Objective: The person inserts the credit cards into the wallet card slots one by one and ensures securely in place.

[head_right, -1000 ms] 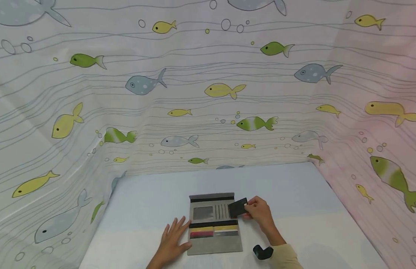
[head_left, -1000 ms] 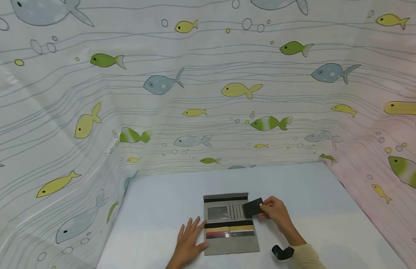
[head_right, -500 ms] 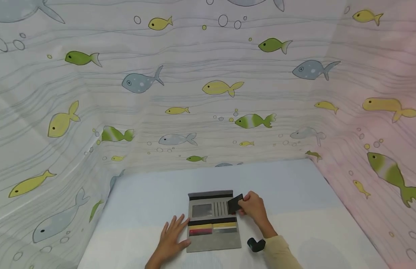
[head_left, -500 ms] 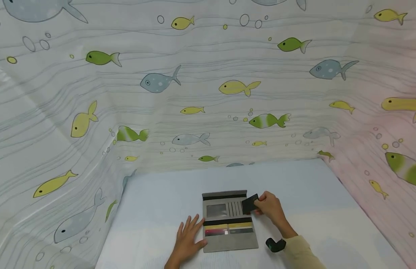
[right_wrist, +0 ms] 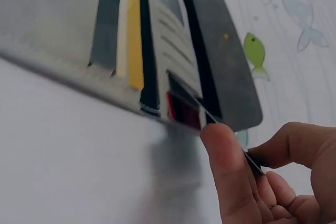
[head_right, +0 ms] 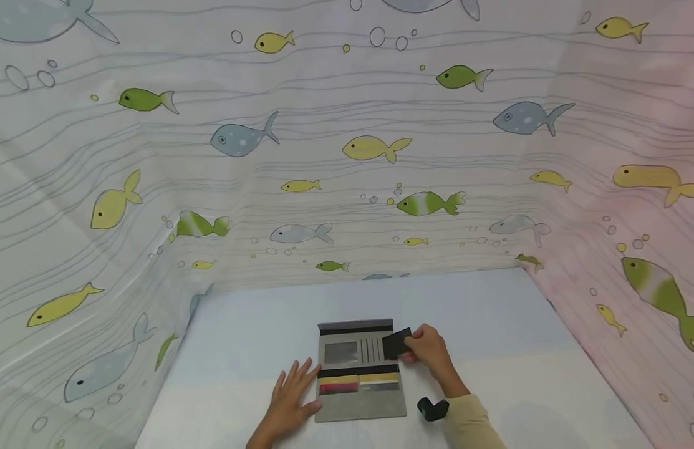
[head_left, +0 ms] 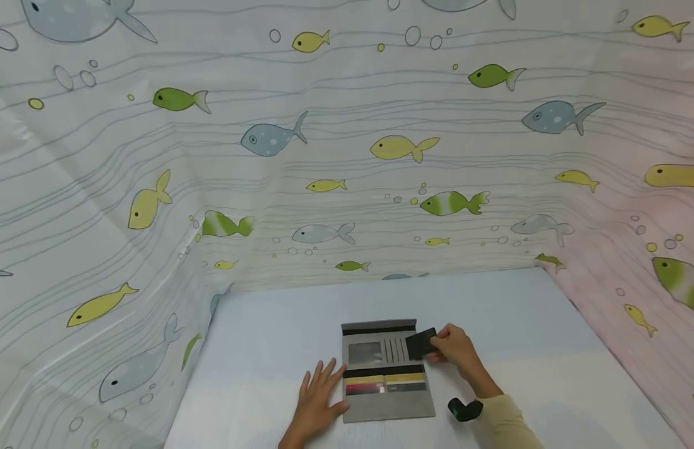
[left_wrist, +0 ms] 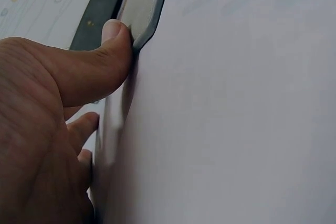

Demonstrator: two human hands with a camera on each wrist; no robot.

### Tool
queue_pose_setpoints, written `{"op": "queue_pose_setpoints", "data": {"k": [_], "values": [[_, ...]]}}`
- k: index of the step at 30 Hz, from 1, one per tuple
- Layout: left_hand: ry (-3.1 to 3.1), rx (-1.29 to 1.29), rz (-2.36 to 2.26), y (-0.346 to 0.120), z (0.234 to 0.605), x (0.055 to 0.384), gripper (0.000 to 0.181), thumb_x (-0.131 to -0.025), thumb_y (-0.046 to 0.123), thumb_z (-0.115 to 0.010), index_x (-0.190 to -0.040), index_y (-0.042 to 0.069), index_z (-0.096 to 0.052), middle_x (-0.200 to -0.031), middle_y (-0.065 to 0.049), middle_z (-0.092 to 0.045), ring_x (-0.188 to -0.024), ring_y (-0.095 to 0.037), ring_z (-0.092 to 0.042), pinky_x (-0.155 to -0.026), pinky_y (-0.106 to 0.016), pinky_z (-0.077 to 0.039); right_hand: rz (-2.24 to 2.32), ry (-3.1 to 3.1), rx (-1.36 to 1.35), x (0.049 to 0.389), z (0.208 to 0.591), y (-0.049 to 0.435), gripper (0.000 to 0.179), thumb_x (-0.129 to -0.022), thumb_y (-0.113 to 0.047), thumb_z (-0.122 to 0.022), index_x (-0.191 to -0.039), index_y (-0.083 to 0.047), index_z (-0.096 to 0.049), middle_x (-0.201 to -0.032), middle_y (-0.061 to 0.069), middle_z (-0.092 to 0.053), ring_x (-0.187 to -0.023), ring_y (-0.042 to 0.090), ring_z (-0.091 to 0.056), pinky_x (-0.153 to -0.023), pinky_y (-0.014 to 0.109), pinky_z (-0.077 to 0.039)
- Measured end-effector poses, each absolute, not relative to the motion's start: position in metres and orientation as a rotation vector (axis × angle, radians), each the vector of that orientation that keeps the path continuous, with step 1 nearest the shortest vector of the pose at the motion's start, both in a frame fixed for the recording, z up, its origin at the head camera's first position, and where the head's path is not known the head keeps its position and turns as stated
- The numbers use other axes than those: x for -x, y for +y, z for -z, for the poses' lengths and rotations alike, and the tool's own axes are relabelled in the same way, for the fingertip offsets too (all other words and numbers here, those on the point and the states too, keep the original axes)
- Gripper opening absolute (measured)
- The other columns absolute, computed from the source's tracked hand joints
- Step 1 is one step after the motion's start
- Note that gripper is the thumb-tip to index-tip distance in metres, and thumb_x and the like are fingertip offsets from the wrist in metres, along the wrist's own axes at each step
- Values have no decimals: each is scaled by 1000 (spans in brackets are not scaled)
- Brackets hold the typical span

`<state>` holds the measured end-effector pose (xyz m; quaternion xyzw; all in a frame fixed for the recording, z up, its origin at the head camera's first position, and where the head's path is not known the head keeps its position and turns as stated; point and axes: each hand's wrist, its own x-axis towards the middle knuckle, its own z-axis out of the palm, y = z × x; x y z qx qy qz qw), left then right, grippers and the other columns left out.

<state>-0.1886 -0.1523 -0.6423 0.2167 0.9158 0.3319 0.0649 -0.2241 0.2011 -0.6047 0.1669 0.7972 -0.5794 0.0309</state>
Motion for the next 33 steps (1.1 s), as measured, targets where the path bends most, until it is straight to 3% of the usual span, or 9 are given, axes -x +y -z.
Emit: {"op": "queue_pose_setpoints", "data": {"k": [10, 16, 27, 33], "values": [[2759, -652, -1004, -152, 643, 184, 77, -83, 45, -73, -148, 14, -48, -159, -21, -37, -147, -53, -21, -114, -73, -6, 1549, 2532, -482, 217, 620, 202, 12, -91, -8, -65, -91, 1, -57, -65, 10, -67, -52, 16, -65, -50, 29, -55], [2762, -657, -1013, -150, 639, 183, 75, -83, 41, -75, -148, 15, -49, -159, -20, -37, -147, -53, -22, -114, -73, -7, 1300, 2741, -368, 220, 621, 193, 15, -89, -15, -69, -88, -3, -61, -70, 4, -59, -61, 16, -54, -54, 28, -43], [2758, -642, -1033, -153, 637, 183, 74, -83, 39, -75, -148, 13, -49, -159, -20, -36, -148, -52, -20, -115, -72, -6, 1255, 2856, -298, 212, 629, 170, 14, -92, -11, -66, -103, -3, -70, -79, 3, -62, -68, 15, -52, -56, 28, -42], [2770, -642, -1006, -149, 638, 187, 75, -83, 41, -75, -149, 15, -48, -160, -18, -36, -149, -50, -21, -116, -70, -7, 1236, 2967, -199, 200, 631, 167, 32, -92, -12, -68, -120, 5, -69, -91, 7, -59, -75, 13, -49, -60, 24, -39]]}}
